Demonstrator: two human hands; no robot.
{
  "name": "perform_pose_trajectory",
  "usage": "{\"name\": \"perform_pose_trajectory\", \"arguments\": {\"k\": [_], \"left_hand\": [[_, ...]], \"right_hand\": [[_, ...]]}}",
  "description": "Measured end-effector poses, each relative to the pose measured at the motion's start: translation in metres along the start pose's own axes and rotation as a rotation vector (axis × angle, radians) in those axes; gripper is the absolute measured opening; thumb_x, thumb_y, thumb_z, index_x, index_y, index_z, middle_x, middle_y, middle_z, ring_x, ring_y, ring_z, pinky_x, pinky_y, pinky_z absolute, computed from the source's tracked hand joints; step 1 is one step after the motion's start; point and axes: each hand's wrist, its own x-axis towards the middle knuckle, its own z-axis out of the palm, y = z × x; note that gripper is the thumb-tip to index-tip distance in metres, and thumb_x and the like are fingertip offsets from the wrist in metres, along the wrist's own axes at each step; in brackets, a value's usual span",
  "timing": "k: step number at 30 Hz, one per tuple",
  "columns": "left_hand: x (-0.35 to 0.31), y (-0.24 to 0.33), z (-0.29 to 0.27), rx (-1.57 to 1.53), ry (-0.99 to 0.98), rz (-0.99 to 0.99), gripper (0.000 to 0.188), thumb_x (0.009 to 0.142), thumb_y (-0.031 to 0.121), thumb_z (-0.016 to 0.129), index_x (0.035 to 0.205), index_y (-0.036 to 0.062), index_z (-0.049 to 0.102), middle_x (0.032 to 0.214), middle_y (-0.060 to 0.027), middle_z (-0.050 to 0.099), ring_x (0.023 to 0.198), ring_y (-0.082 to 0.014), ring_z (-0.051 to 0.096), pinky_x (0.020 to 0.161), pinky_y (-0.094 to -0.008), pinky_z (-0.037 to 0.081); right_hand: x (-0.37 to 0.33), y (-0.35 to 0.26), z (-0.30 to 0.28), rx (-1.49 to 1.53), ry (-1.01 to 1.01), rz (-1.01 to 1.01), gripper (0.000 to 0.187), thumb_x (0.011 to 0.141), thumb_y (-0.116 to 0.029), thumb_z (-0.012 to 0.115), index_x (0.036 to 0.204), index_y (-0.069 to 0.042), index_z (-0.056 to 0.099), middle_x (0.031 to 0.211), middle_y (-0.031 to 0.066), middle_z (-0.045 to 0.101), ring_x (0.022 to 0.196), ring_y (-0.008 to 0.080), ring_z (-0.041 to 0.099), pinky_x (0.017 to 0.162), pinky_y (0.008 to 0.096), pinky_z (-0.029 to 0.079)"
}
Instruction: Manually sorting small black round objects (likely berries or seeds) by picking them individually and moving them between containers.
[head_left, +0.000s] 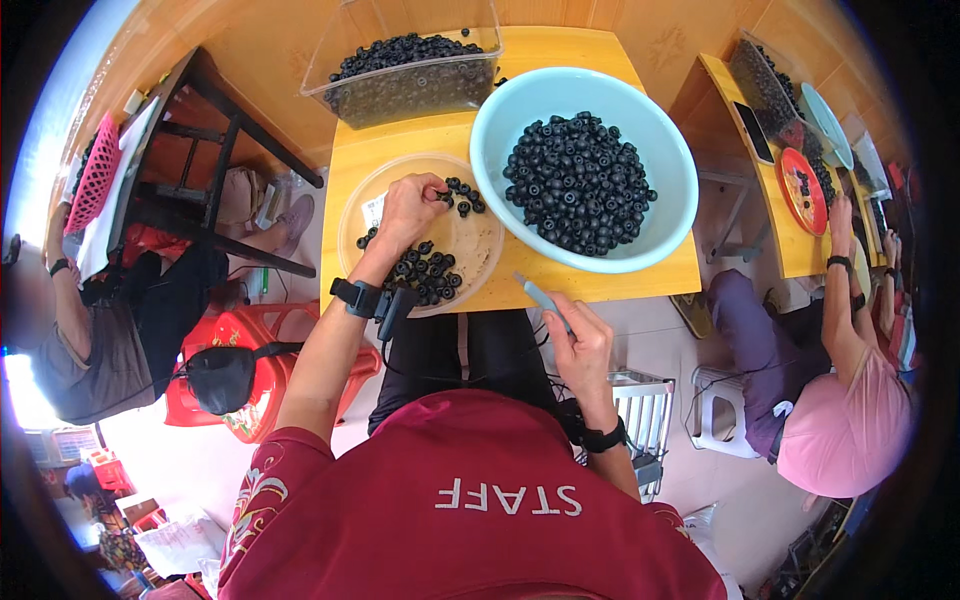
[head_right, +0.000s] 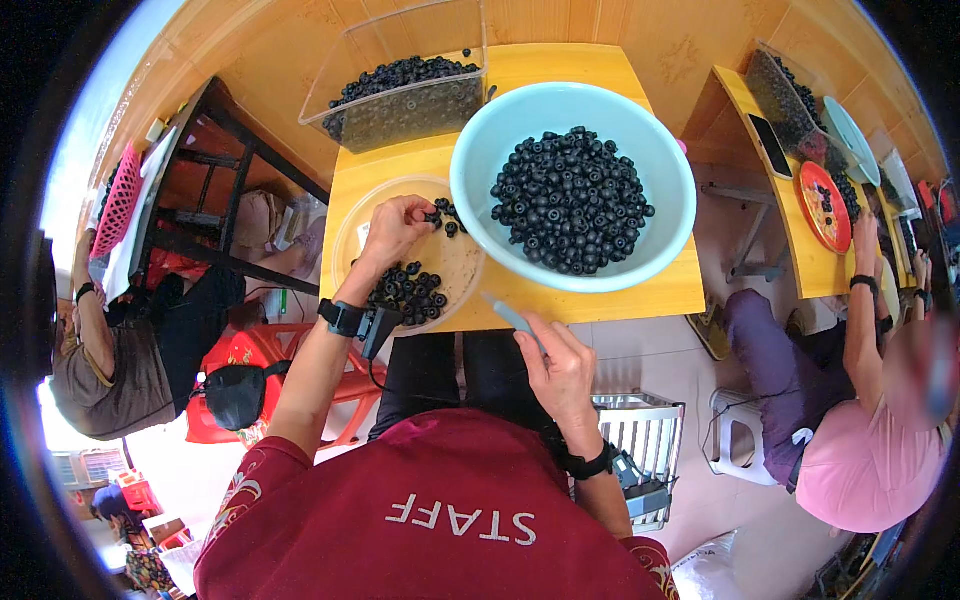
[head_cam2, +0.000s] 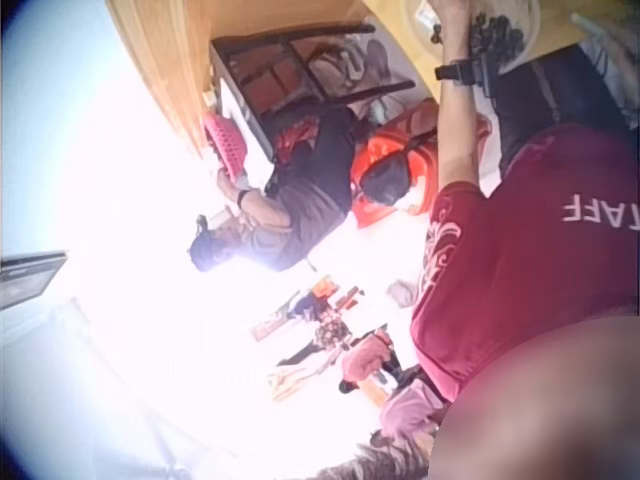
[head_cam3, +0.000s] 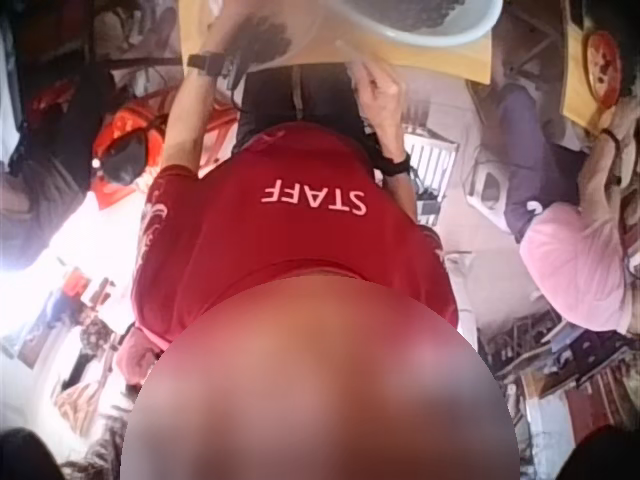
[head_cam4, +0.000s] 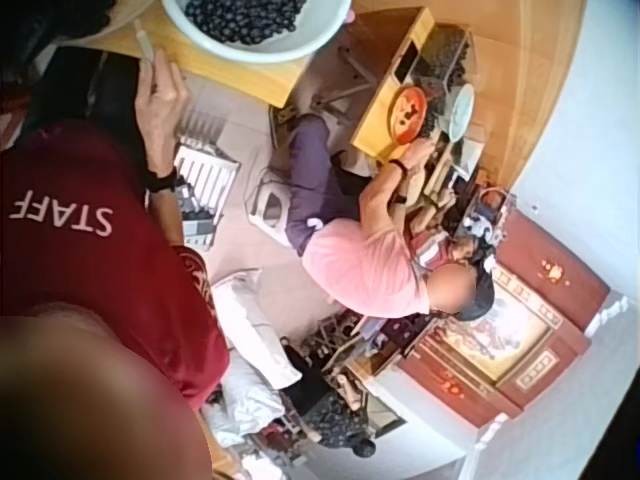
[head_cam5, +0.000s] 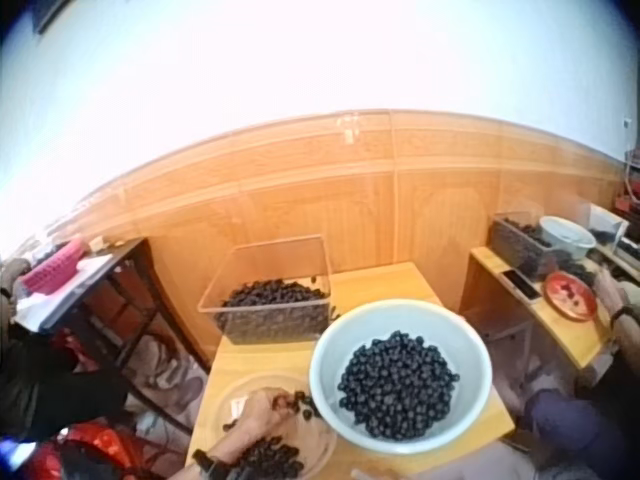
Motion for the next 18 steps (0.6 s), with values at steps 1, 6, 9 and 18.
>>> {"name": "perform_pose_trajectory", "arguments": {"k": [1, 6, 9, 18], "left_hand": [[0.002, 0.000, 0.003, 0.073, -0.003, 0.063, 0.022, 0.067, 0.005, 0.072, 0.088, 0.0021, 0.069, 0.072, -0.0110, 0.064, 0.068, -0.0213, 0.063, 0.066, -0.0313, 0.050], [-0.006, 0.001, 0.012, 0.147, -0.012, 0.220, 0.021, 0.064, 0.001, 0.068, 0.085, -0.0001, 0.063, 0.075, -0.0168, 0.061, 0.074, -0.0306, 0.062, 0.067, -0.0386, 0.049], [-0.011, 0.001, 0.009, 0.152, -0.032, 0.232, 0.020, 0.065, 0.000, 0.067, 0.083, -0.0010, 0.061, 0.083, -0.0177, 0.063, 0.076, -0.0312, 0.062, 0.067, -0.0391, 0.049], [-0.056, 0.018, -0.032, -0.808, -0.260, -0.189, 0.018, 0.083, 0.001, 0.064, 0.100, 0.0009, 0.058, 0.094, -0.0051, 0.064, 0.079, -0.0155, 0.066, 0.070, -0.0244, 0.053]], "right_hand": [[0.000, 0.001, 0.000, 0.000, 0.003, 0.000, 0.018, 0.084, -0.008, 0.065, 0.101, -0.005, 0.066, 0.068, 0.0104, 0.059, 0.050, 0.0228, 0.054, 0.045, 0.0312, 0.042], [-0.003, 0.001, 0.005, 0.029, 0.026, 0.017, 0.018, 0.083, -0.008, 0.066, 0.100, -0.002, 0.065, 0.069, 0.0110, 0.059, 0.050, 0.0241, 0.055, 0.045, 0.0328, 0.042], [-0.006, 0.001, 0.009, 0.044, 0.036, 0.011, 0.018, 0.083, -0.008, 0.066, 0.100, -0.002, 0.065, 0.070, 0.0117, 0.060, 0.051, 0.0245, 0.057, 0.046, 0.0327, 0.042], [-0.006, -0.015, 0.017, 0.049, 0.040, 0.011, 0.017, 0.084, -0.008, 0.065, 0.098, -0.001, 0.065, 0.072, 0.0121, 0.061, 0.053, 0.0238, 0.058, 0.046, 0.0319, 0.043]]}}
